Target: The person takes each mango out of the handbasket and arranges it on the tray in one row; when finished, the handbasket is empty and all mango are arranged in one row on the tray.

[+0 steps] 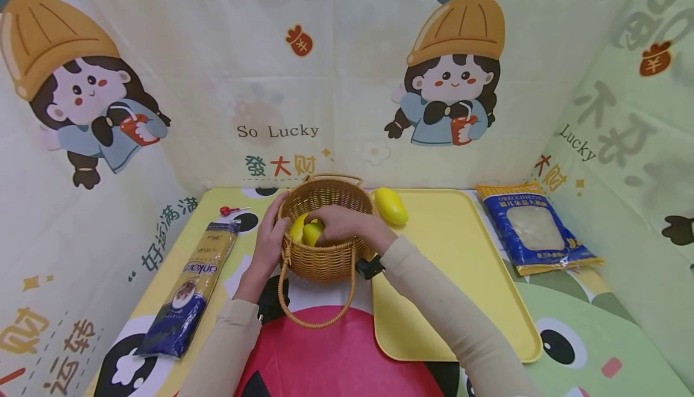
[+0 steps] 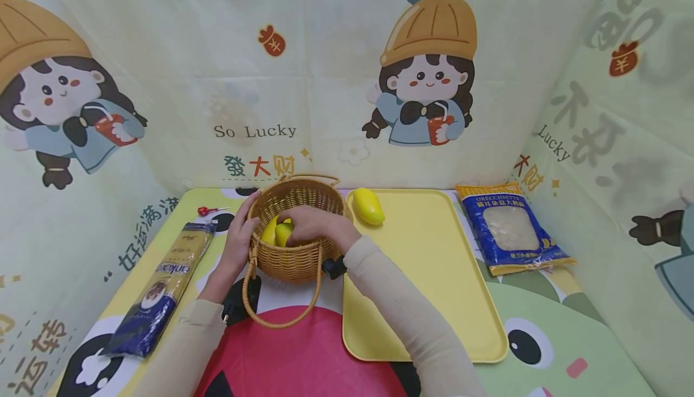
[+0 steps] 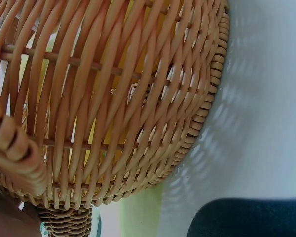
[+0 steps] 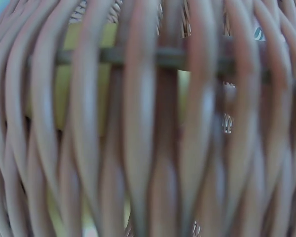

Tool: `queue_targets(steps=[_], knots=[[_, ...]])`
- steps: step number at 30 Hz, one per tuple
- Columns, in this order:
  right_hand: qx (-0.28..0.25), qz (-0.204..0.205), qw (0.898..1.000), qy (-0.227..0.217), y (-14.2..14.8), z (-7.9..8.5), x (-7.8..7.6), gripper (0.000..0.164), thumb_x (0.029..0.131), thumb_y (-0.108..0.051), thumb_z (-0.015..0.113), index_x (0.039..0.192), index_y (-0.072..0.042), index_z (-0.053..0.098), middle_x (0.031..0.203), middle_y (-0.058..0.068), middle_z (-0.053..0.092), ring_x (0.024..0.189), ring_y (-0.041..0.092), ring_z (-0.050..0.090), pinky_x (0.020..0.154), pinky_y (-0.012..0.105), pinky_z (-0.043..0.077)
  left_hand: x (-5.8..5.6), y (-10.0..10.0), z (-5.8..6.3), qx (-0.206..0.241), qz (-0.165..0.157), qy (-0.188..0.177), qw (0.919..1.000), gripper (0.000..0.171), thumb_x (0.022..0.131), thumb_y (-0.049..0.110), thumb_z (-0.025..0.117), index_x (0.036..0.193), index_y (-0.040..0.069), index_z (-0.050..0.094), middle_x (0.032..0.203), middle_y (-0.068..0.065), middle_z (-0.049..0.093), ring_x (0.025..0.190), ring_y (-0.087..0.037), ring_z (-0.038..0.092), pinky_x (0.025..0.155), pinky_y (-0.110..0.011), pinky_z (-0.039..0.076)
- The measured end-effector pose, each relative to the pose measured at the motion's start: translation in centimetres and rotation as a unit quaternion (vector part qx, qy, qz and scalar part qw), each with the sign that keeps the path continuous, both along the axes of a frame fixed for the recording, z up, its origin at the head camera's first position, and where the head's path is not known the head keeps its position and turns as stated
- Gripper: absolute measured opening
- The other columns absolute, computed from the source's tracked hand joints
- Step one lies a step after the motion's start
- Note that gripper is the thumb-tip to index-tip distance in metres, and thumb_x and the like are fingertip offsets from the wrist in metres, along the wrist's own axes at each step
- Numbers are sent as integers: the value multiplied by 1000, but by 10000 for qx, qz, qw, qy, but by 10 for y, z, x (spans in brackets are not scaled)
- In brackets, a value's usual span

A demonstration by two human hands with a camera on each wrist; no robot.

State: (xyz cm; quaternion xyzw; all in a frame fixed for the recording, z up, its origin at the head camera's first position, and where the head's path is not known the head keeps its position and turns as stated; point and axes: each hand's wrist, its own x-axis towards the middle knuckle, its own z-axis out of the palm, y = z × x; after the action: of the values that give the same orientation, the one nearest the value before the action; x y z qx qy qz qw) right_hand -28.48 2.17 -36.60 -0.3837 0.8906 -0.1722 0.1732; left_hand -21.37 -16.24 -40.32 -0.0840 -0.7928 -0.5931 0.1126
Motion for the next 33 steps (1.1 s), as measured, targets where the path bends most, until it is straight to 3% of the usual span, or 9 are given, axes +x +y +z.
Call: queue_targets(steps=[12, 24, 33], knots=[[-574, 213, 9981, 87, 3, 3, -2, 58, 78, -16, 74, 134, -13, 60, 121, 2, 62, 100, 16, 54, 82, 26, 48, -2, 0, -2, 22, -8, 142, 9999, 57, 99, 7, 39, 155, 13, 33, 162, -7, 32, 147, -32, 34, 119, -53, 32], [-1057, -372, 9928, 423, 7, 5, -1, 62, 75, -17, 70, 136, -19, 58, 122, 4, 54, 101, 18, 52, 83, 29, 47, -3, 0, -2, -15, 0, 0, 10000, 58, 99, 11, 40, 156, 16, 32, 162, -7, 31, 147, -32, 34, 118, -54, 32], [-1372, -490, 9881, 490, 9, 3, -2, 59, 77, -17, 70, 135, -18, 57, 125, 3, 57, 103, 18, 53, 85, 30, 47, -2, 0, -2, 67, -29, -69, 9999, 58, 99, 10, 40, 156, 17, 31, 163, -6, 30, 146, -32, 35, 118, -53, 34]])
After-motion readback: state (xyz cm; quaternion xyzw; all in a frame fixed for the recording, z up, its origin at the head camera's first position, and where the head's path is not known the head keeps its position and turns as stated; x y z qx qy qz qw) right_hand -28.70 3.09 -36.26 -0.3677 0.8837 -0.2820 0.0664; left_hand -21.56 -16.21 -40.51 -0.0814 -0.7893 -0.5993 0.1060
